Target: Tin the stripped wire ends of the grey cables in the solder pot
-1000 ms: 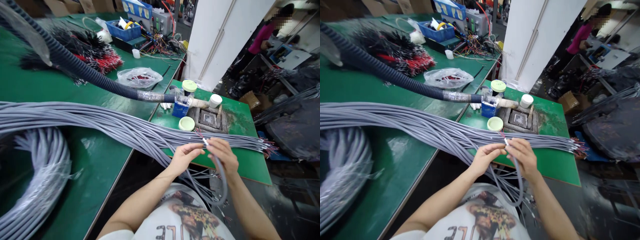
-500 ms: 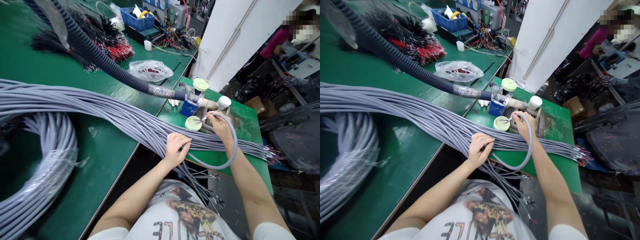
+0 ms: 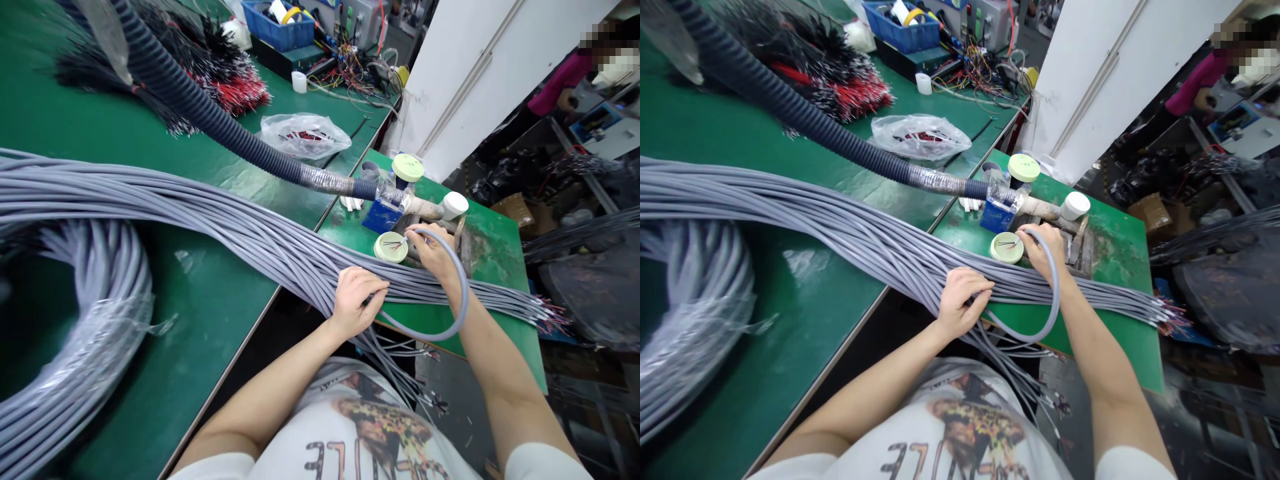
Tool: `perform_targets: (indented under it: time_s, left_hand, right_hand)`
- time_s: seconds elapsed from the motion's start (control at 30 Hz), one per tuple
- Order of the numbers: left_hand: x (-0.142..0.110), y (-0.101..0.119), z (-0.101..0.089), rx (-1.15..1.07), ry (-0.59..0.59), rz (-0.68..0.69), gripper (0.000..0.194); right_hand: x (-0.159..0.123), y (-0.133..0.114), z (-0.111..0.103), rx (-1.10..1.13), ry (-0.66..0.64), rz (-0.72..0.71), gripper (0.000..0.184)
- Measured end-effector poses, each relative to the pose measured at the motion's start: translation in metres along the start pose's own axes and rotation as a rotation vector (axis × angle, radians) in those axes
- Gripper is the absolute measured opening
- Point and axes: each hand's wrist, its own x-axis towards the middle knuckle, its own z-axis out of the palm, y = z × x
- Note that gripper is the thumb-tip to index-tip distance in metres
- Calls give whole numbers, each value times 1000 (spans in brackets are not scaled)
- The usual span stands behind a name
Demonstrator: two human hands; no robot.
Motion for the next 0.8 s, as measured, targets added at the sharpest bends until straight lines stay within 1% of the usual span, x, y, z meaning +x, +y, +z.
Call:
perform_targets:
  time_s: [0.07, 0.13, 0.23, 0.3, 0.37, 0.47, 0.53, 0.63, 0.8]
  left_hand:
    - [0, 0, 0, -1, -1, 3, 14]
    - [-1, 0, 0, 2, -9, -4, 14]
    - [-2, 0, 0, 5, -17, -8, 15]
    - [-2, 0, -1, 5, -21, -7, 15]
    - [-3, -1, -1, 6, -28, -6, 16]
    - [-4, -2, -1, 7, -42, -7, 18]
    - [-5, -3, -1, 9, -45, -8, 19]
    - [-6, -3, -1, 11, -44, -5, 19]
    - [-5, -2, -1, 21, -48, -8, 17]
  right_hand:
    - [1, -1, -1, 6, 3, 4, 22]
    - [1, -1, -6, 20, 22, 12, 22]
    - [-2, 4, -23, 40, 83, 42, 22]
    - [-5, 13, -39, 21, 141, 85, 23]
    - [-8, 28, -52, -20, 190, 133, 23]
    - [-13, 56, -64, -79, 201, 183, 25]
    - [-16, 73, -64, -112, 190, 203, 26]
    - [-18, 93, -57, -156, 174, 228, 28]
    - [-21, 108, -43, -173, 135, 236, 28]
